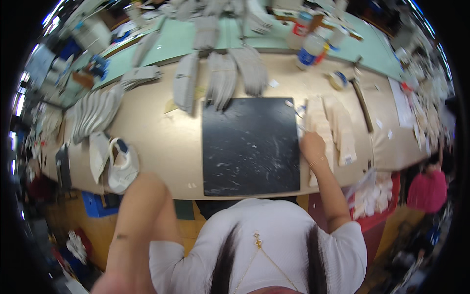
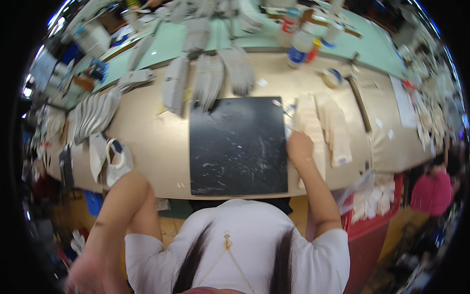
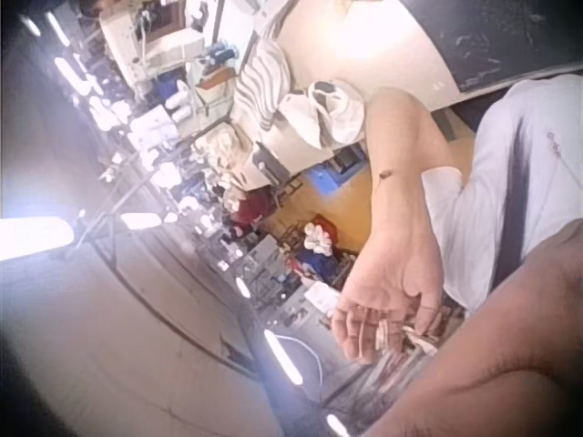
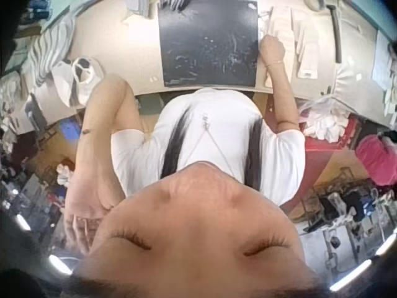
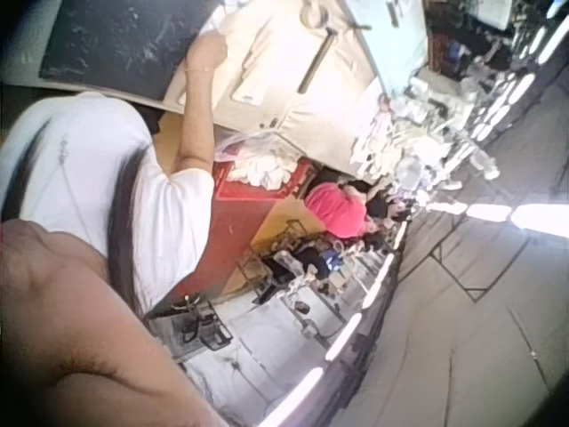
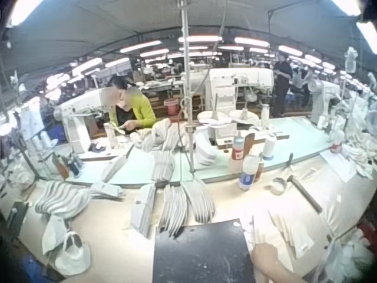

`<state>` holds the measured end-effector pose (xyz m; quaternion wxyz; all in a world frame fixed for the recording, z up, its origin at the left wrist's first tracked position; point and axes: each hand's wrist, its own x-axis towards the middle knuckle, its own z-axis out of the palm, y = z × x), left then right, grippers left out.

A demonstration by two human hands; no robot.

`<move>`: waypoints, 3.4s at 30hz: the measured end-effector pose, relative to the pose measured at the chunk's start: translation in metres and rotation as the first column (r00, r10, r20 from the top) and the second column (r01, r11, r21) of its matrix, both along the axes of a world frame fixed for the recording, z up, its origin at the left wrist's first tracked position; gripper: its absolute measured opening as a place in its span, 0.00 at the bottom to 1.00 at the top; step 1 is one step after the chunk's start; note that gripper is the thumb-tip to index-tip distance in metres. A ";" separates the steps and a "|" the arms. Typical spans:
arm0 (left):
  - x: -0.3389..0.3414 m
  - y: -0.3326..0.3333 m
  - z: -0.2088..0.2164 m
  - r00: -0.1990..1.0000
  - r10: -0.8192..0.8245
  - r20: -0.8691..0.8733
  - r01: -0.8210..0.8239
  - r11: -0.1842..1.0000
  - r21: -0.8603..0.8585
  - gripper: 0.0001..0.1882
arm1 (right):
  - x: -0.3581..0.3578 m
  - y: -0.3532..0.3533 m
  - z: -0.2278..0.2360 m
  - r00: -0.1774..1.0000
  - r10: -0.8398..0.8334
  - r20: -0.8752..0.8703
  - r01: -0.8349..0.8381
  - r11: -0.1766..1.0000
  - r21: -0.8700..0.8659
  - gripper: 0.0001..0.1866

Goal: The person applies glue from a squeeze bottle to the edges of multiple small fabric pieces on a worktable. They then use a small tool to mark or adjust a piece and place it with other fabric parts. The task is performed one piece at a time in a factory setting.

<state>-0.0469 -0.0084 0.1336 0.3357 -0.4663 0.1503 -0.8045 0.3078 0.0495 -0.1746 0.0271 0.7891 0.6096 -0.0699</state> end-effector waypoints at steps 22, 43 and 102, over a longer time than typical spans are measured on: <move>0.057 0.080 -0.256 0.946 -0.238 -0.219 -0.278 -0.252 -0.927 0.25 | -0.025 -0.025 0.148 -0.292 0.332 -0.897 0.283 0.926 0.251 0.09; 0.068 0.092 -0.326 0.593 -0.220 -0.775 -0.793 -0.330 -0.512 0.21 | -0.039 0.125 0.016 0.155 0.356 -0.921 0.613 0.697 0.373 0.16; 0.218 0.196 -0.342 0.509 -0.495 -0.704 -0.858 -0.225 -0.462 0.24 | -0.035 0.177 -0.025 0.823 0.079 -0.563 0.231 0.858 0.458 0.10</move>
